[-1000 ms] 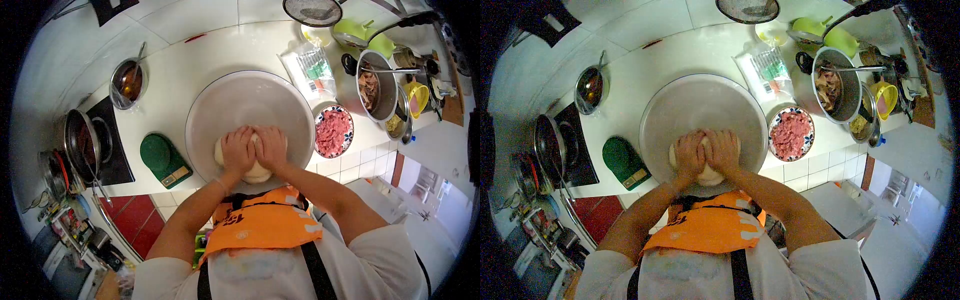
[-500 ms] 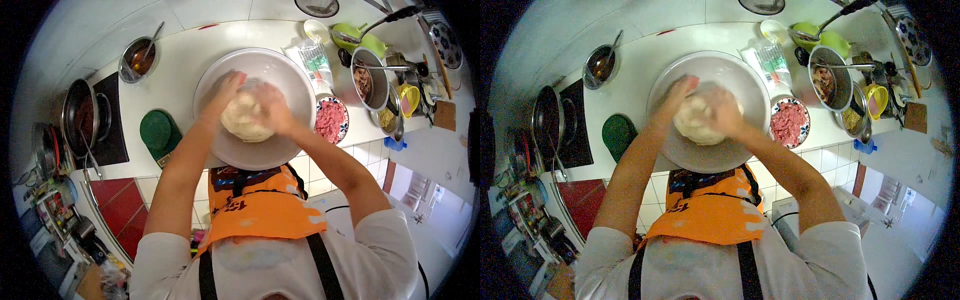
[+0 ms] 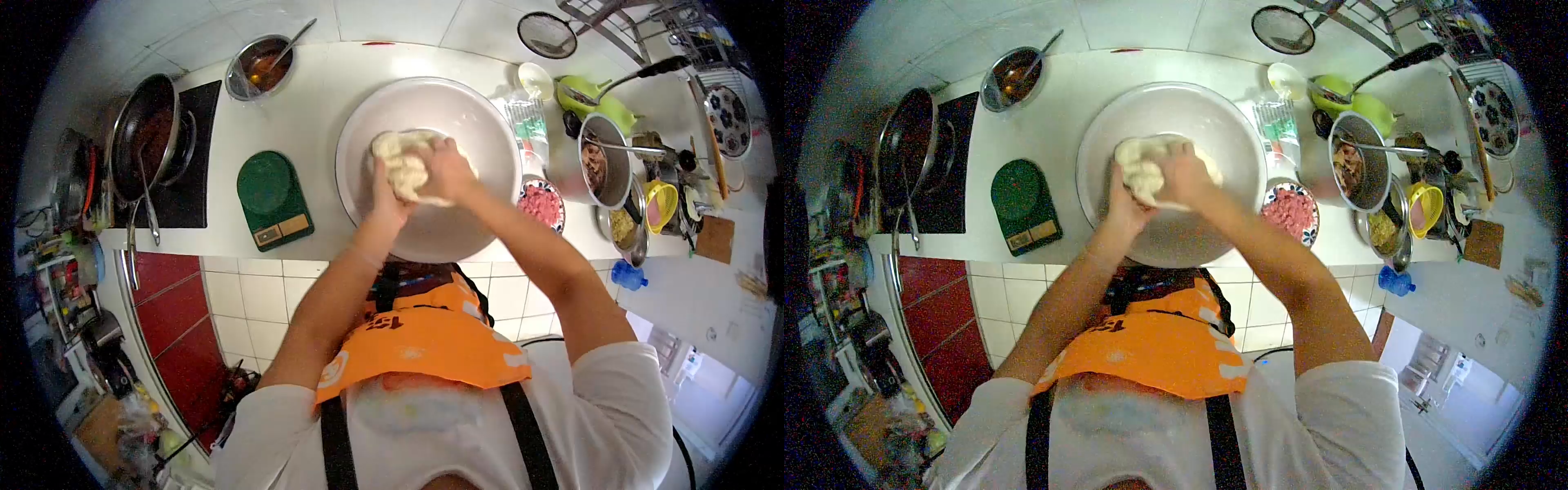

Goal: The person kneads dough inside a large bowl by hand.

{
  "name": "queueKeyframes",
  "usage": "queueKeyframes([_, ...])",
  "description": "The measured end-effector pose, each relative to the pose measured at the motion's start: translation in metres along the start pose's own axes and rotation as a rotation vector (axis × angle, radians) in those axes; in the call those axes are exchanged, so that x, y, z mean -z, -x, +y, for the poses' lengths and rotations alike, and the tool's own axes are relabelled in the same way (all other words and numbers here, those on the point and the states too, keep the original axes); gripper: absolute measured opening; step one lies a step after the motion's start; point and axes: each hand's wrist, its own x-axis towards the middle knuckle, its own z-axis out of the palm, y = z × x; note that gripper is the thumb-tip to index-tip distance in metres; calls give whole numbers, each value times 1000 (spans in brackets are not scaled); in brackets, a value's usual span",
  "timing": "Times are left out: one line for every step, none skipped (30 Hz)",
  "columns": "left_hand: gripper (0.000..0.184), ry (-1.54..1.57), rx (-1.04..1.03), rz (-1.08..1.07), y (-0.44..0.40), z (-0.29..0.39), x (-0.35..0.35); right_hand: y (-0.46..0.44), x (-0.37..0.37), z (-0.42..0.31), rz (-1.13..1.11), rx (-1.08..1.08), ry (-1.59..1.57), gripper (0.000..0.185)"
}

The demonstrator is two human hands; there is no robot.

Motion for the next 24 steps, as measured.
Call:
queueKeyframes([84,0,5,-2,10,5,-9,-6,6,4,-46,-104,-101,79])
queueKeyframes([83,-170,-57,-40,30,19,-25,-13,2,24,48,-37,-220,76])
queueKeyframes([82,-340,-124,-79,39,30,-35,-9,5,31,54,-34,-219,76])
queueKeyframes([76,-458,-211,-125,36,33,-39,-5,7,37,98,-64,-475,76])
queueKeyframes([76,-460,-213,-127,29,41,-41,-1,8,44,141,-95,-731,75])
queueKeyframes([74,-771,-242,-272,19,52,-40,8,9,45,181,-144,-757,84])
queueKeyframes([73,-1084,-267,-420,7,62,-39,14,-6,49,189,-146,-759,84])
queueKeyframes([72,-1290,-271,-446,-5,73,-40,16,-33,59,248,-219,-883,89])
queueKeyframes([72,-1303,-279,-452,-3,68,-50,25,-36,53,224,-301,-910,96])
queueKeyframes([69,-1549,-447,-274,2,55,-64,35,-39,48,200,-382,-937,104])
queueKeyframes([67,-1779,-618,-81,5,41,-76,37,-68,61,254,-289,-857,106])
queueKeyframes([64,-1742,-679,-135,1,30,-81,48,-68,60,254,-180,-820,101])
queueKeyframes([64,-1752,-691,-150,-10,21,-80,54,-57,61,253,-69,-776,97])
queueKeyframes([62,-1844,-882,10,-18,9,-74,55,-42,69,262,-79,-782,97])
queueKeyframes([61,-1922,-1070,179,-21,-3,-65,57,-15,71,167,-180,-1012,88])
queueKeyframes([64,-1914,-1207,222,-19,-13,-62,53,2,75,69,-270,-1241,79])
queueKeyframes([64,-1932,-1212,215,-14,-23,-58,41,3,72,81,-270,-1257,79])
queueKeyframes([66,-2003,-1221,168,-9,-33,-56,24,4,62,162,-486,-1194,72])
queueKeyframes([69,-2071,-1230,123,-5,-43,-56,7,5,55,238,-698,-1118,65])
queueKeyframes([69,-2083,-1233,118,0,-51,-56,-9,-45,62,436,-501,-989,64])
queueKeyframes([74,-2055,-1249,44,7,-57,-57,-11,-57,60,442,-505,-1001,64])
queueKeyframes([79,-2030,-1258,-35,8,-59,-56,-9,-66,56,530,-507,-794,64])
queueKeyframes([79,-2043,-1249,-49,4,-60,-54,-8,-73,56,607,-510,-580,63])
queueKeyframes([83,-2054,-1248,-86,-2,-59,-55,-8,-72,59,573,-514,-625,64])
